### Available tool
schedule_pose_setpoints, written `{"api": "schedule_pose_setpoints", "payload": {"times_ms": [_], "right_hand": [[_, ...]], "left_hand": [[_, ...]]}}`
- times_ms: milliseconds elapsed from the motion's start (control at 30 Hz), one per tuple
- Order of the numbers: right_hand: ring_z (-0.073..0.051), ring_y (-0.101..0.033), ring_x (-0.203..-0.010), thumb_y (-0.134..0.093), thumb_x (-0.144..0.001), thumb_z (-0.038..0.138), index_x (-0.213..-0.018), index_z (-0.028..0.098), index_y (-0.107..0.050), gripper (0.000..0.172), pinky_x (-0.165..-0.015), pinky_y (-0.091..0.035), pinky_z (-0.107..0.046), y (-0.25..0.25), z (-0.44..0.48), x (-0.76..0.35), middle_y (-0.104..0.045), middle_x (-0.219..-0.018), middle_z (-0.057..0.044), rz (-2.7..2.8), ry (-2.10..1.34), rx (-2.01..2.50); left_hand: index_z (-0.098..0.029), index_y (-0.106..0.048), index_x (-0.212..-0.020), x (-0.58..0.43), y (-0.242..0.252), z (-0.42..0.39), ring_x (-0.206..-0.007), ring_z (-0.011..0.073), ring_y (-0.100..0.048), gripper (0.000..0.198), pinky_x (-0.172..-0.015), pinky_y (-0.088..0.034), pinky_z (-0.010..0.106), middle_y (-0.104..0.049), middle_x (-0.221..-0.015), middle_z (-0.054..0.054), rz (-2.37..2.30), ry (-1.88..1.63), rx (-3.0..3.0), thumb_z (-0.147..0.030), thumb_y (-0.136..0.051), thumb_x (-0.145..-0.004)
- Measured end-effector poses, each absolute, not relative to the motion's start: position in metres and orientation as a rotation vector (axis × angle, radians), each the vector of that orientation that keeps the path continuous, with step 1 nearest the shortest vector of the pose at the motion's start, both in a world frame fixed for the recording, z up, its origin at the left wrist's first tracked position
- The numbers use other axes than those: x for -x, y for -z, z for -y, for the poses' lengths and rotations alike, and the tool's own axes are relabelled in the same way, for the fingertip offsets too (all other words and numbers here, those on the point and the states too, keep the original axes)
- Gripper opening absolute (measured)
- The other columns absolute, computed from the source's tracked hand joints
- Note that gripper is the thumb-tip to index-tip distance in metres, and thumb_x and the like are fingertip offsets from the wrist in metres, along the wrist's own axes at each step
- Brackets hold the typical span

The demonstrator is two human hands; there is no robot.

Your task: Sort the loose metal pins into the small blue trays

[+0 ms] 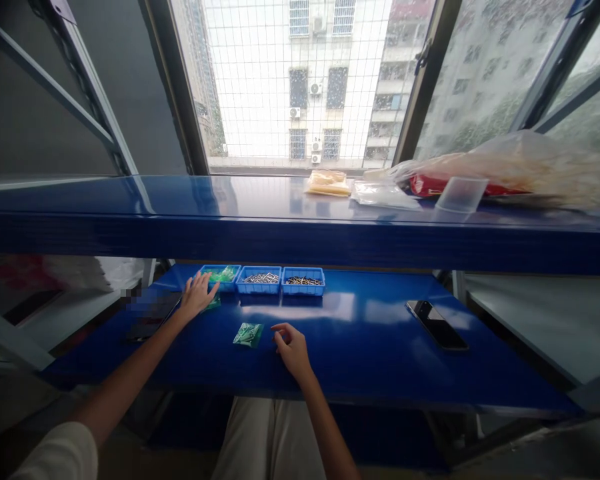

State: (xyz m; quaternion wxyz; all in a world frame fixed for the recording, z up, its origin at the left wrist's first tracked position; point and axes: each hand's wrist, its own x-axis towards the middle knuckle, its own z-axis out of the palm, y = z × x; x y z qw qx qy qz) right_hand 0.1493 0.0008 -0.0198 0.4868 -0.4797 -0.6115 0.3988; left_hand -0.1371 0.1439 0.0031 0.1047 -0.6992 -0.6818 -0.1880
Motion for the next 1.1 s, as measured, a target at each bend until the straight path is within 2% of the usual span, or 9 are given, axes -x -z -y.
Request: {"api": "schedule_pose_setpoints", "payload": {"times_ms": [267,400,500,567,700,800,900,1000,1100], "right_hand": [[-0.012,-0.054,-0.045,-0.047,-0.076,0.032,-0.085,0.015,-0.062,0.024,-0.045,-0.041,-0.022,0.026,-0.006,-0.148,-0.063,-0.064,-0.003,1.465,-0.954,1.156],[-0.012,-0.055,-0.047,-0.046,-0.077,0.031,-0.087,0.016,-0.062,0.024,-0.045,-0.041,-0.022,0.026,-0.006,-0.149,-0.064,-0.066,-0.003,1.478,-0.949,1.157],[-0.013,-0.056,-0.051,-0.045,-0.078,0.029,-0.088,0.016,-0.062,0.023,-0.048,-0.042,-0.023,0.025,-0.005,-0.149,-0.064,-0.068,-0.002,1.520,-0.909,1.193],[-0.015,-0.058,-0.058,-0.047,-0.077,0.029,-0.089,0.019,-0.063,0.022,-0.053,-0.043,-0.025,0.023,-0.003,-0.149,-0.064,-0.072,-0.002,1.567,-0.819,1.256],[-0.017,-0.059,-0.077,-0.050,-0.077,0.025,-0.093,0.023,-0.063,0.021,-0.073,-0.042,-0.029,0.016,0.002,-0.148,-0.064,-0.085,-0.002,1.702,-0.572,1.297],[-0.019,-0.056,-0.092,-0.053,-0.076,0.026,-0.102,0.023,-0.060,0.027,-0.085,-0.037,-0.035,0.017,0.001,-0.147,-0.062,-0.097,-0.003,1.734,-0.474,1.297],[-0.023,-0.053,-0.099,-0.057,-0.074,0.032,-0.112,0.023,-0.055,0.040,-0.088,-0.034,-0.039,0.022,-0.002,-0.147,-0.061,-0.104,-0.005,1.716,-0.473,1.355],[-0.023,-0.057,-0.093,-0.058,-0.073,0.037,-0.111,0.023,-0.057,0.040,-0.085,-0.038,-0.038,0.027,-0.004,-0.149,-0.064,-0.099,-0.005,1.691,-0.585,1.332],[-0.020,-0.061,-0.081,-0.055,-0.075,0.039,-0.099,0.022,-0.062,0.030,-0.074,-0.045,-0.033,0.027,-0.004,-0.151,-0.067,-0.088,-0.003,1.600,-0.797,1.189]], "left_hand": [[-0.008,-0.038,-0.128,0.138,-0.016,-0.143,-0.129,0.0278,-0.023,0.061,-0.102,-0.020,0.044,-0.042,-0.131,0.014,2.122,0.409,2.115,-0.046,-0.028,-0.082],[-0.011,-0.034,-0.130,0.118,-0.029,-0.112,-0.126,0.0306,-0.027,0.062,-0.097,-0.026,0.045,-0.036,-0.135,0.016,2.059,0.569,2.031,-0.048,-0.032,-0.081],[-0.017,-0.047,-0.121,0.091,-0.023,-0.069,-0.106,0.0290,-0.048,0.057,-0.087,-0.034,0.042,-0.053,-0.115,0.013,2.061,0.621,2.137,-0.054,-0.032,-0.079],[-0.020,-0.056,-0.109,0.074,-0.012,-0.042,-0.098,0.0270,-0.052,0.056,-0.083,-0.036,0.040,-0.058,-0.101,0.010,2.099,0.606,2.246,-0.060,-0.038,-0.074],[-0.023,-0.057,-0.103,0.045,0.011,-0.013,-0.090,0.0245,-0.051,0.052,-0.076,-0.036,0.036,-0.057,-0.092,0.006,2.222,0.680,2.305,-0.059,-0.050,-0.067],[-0.023,-0.057,-0.097,0.028,0.020,-0.008,-0.090,0.0232,-0.051,0.042,-0.075,-0.035,0.035,-0.058,-0.089,0.004,2.239,0.878,2.302,-0.051,-0.056,-0.066],[-0.021,-0.054,-0.098,0.012,0.022,-0.007,-0.077,0.0175,-0.054,0.038,-0.073,-0.036,0.032,-0.059,-0.082,0.001,2.196,1.147,2.439,-0.041,-0.060,-0.066],[-0.020,-0.048,-0.110,0.000,0.019,-0.006,-0.057,0.0104,-0.049,0.048,-0.064,-0.038,0.027,-0.057,-0.073,-0.003,2.153,1.517,2.554,-0.034,-0.061,-0.066],[-0.019,-0.043,-0.117,-0.003,0.016,-0.005,-0.055,0.0091,-0.048,0.056,-0.057,-0.037,0.023,-0.057,-0.073,-0.003,2.112,1.916,2.545,-0.034,-0.062,-0.066]]}}
